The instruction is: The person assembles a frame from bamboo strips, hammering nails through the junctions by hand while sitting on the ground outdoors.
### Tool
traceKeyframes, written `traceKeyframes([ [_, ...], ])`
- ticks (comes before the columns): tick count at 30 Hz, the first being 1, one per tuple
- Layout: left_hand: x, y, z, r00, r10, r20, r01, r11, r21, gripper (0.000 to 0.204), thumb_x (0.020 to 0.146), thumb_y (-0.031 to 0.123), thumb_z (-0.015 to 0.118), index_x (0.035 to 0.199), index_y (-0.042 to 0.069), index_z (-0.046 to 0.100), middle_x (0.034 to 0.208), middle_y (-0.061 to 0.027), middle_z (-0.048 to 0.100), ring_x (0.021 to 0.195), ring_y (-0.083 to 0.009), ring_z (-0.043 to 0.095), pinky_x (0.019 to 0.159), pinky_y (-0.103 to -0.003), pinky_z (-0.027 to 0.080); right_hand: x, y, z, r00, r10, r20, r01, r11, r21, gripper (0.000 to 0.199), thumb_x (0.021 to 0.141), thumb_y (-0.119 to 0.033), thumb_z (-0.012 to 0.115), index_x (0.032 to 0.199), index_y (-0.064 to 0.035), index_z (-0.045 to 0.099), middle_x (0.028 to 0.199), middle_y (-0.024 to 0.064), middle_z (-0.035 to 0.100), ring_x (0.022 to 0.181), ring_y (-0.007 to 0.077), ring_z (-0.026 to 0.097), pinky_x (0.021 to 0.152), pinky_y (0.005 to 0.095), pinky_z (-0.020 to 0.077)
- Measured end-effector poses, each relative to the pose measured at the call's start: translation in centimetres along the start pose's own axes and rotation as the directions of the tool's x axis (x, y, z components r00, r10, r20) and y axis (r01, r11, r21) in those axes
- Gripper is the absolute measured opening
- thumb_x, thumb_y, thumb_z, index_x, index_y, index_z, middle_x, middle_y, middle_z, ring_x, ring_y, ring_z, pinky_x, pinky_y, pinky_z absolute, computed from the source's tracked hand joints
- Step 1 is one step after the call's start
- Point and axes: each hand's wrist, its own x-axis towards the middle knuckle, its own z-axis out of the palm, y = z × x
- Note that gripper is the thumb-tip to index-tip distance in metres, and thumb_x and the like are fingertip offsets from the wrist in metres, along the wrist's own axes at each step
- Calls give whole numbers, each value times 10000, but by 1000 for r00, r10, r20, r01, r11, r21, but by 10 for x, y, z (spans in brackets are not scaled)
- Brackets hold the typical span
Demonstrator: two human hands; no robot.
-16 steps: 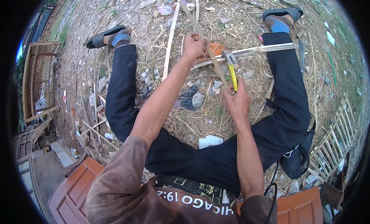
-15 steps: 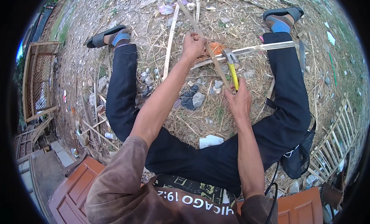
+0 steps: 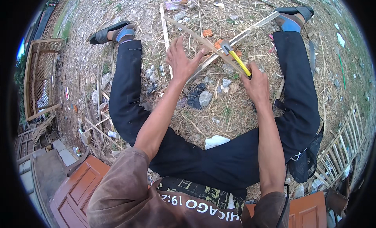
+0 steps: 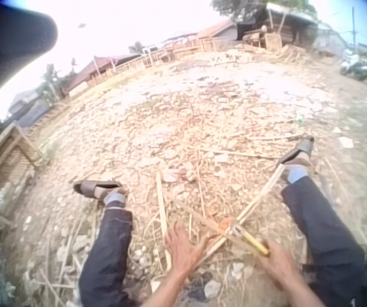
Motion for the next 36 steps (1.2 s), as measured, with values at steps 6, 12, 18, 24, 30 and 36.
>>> traceKeyframes([
  [6, -10, -55, 2, 953, -284, -110, 294, 952, 86, 808, 856, 279, 714, 1485, -5, 293, 1351, -279, 442, 1270, -417, 434, 1054, -507, 370, 0, 7, 2, 998, -56, -16, 56, 998, 30, 308, 818, -145, 738, 1055, -12, 593, 917, 241, 697, 881, 441, 675, 751, 470, 511],
  [12, 12, -59, -15, 955, -275, 114, 268, 960, 78, 598, 882, 104, 617, 1429, -23, 410, 1143, -200, 541, 1063, -372, 568, 904, -477, 465, -5, 10, -5, 997, -47, -68, 52, 996, 67, 290, 822, -140, 747, 1035, -9, 601, 885, 224, 701, 837, 403, 698, 735, 431, 522],
  [18, 23, -37, -32, 994, -68, 88, 84, 977, -195, 549, 894, 116, 626, 1410, -17, 493, 1267, -245, 568, 1181, -395, 563, 1023, -443, 435, -8, 13, -7, 992, -55, -113, 71, 987, 142, 268, 827, -115, 746, 1027, -8, 602, 869, 205, 705, 817, 377, 704, 714, 422, 518],
  [24, 19, -15, -28, 984, 139, 107, -107, 959, -261, 473, 894, 90, 648, 1354, 18, 565, 1292, -212, 600, 1191, -369, 580, 1037, -416, 443, 10, 4, -14, 987, -128, -97, 135, 988, 74, 267, 808, -101, 755, 1008, -2, 608, 895, 208, 708, 856, 369, 708, 737, 412, 521],
  [30, 19, -20, -16, 946, 283, 157, -226, 925, -306, 458, 889, 95, 653, 1329, 0, 571, 1226, -207, 623, 1110, -373, 625, 964, -413, 489, 26, 25, -18, 984, -163, -68, 170, 980, 106, 288, 804, -116, 759, 1006, 8, 596, 900, 210, 706, 855, 391, 695, 757, 424, 518],
  [36, 18, -28, 0, 936, 266, 232, -230, 958, -169, 440, 908, 162, 632, 1324, 31, 577, 1180, -168, 624, 1036, -370, 641, 879, -457, 510, 25, 32, -11, 995, -90, -32, 89, 996, -12, 272, 815, -137, 746, 1021, -32, 604, 881, 194, 702, 838, 410, 668, 767, 460, 494],
])
